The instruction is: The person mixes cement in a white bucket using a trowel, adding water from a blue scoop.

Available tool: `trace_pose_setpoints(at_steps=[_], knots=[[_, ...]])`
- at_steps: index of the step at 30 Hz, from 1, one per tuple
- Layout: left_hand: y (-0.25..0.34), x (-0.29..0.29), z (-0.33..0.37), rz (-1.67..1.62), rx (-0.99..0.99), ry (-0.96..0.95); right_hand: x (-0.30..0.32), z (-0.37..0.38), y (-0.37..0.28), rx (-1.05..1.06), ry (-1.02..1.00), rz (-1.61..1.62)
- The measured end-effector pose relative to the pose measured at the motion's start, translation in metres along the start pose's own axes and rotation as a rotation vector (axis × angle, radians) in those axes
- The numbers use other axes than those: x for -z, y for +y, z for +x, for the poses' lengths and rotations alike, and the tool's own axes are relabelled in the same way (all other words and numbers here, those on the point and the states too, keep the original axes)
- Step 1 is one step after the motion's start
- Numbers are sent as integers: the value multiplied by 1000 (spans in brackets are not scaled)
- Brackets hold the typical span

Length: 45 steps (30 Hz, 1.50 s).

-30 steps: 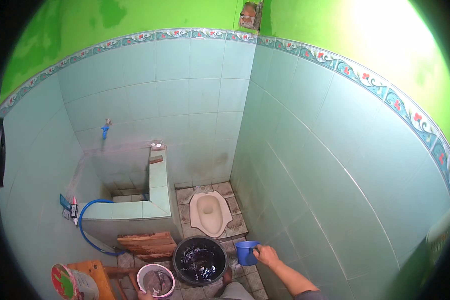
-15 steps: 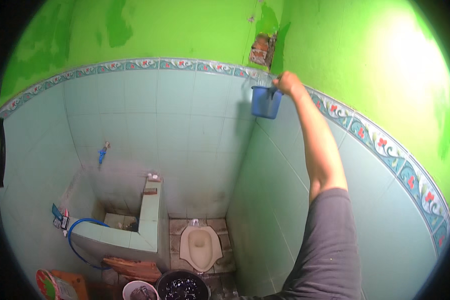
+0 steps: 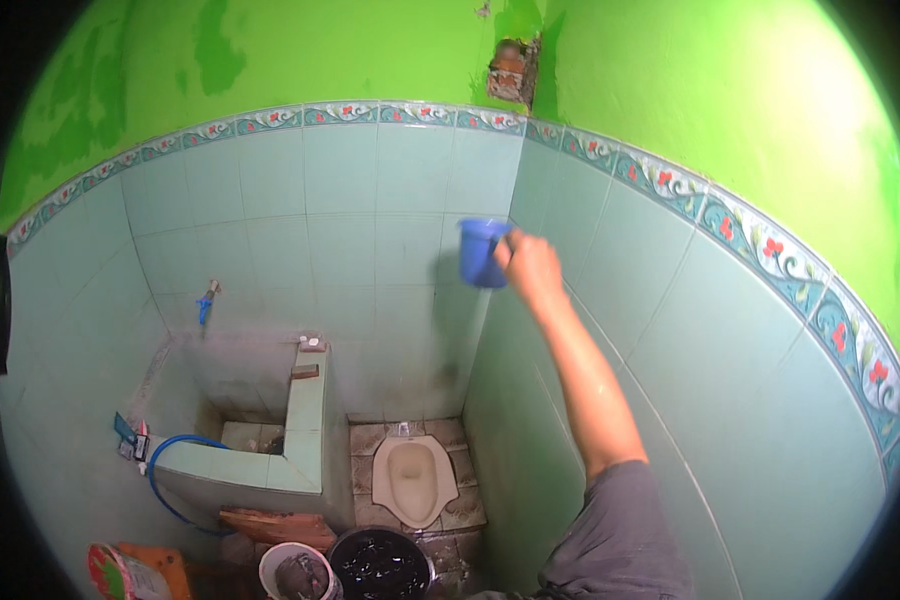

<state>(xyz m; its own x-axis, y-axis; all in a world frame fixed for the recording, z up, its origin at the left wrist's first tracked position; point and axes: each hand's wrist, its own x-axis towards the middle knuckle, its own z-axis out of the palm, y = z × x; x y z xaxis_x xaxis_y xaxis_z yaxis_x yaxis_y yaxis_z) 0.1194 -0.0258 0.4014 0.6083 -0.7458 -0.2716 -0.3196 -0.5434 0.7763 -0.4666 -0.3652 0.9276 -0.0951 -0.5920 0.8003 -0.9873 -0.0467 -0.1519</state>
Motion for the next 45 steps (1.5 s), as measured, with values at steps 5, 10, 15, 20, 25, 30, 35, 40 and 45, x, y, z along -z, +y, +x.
trace_pose_setpoints(at_steps=[5,10,15,20,25,30,35,40,45], knots=[[-55,31,11,-163,137,55,-47,-214,-71,-37,-414,219],[-21,78,-28,-530,210,-131,-74,-436,-127,-27,-1013,147],[-73,121,-24,-244,221,-91,-109,-583,-195,-30,-1212,155],[-121,138,-23,-283,141,-53,-129,-652,-223,-179,-1319,136],[-155,161,-17,-260,166,-32,-111,-677,-256,-251,-1354,169],[-141,157,-29,-355,184,-76,-82,-711,-241,-247,-1312,197],[-152,155,-20,-106,49,-61,-58,-721,-225,-279,-1302,217],[-128,135,-30,-329,184,-145,-36,-718,-204,-371,-1302,241],[-131,116,-26,-300,200,-198,-35,-729,-186,-394,-1312,254]])
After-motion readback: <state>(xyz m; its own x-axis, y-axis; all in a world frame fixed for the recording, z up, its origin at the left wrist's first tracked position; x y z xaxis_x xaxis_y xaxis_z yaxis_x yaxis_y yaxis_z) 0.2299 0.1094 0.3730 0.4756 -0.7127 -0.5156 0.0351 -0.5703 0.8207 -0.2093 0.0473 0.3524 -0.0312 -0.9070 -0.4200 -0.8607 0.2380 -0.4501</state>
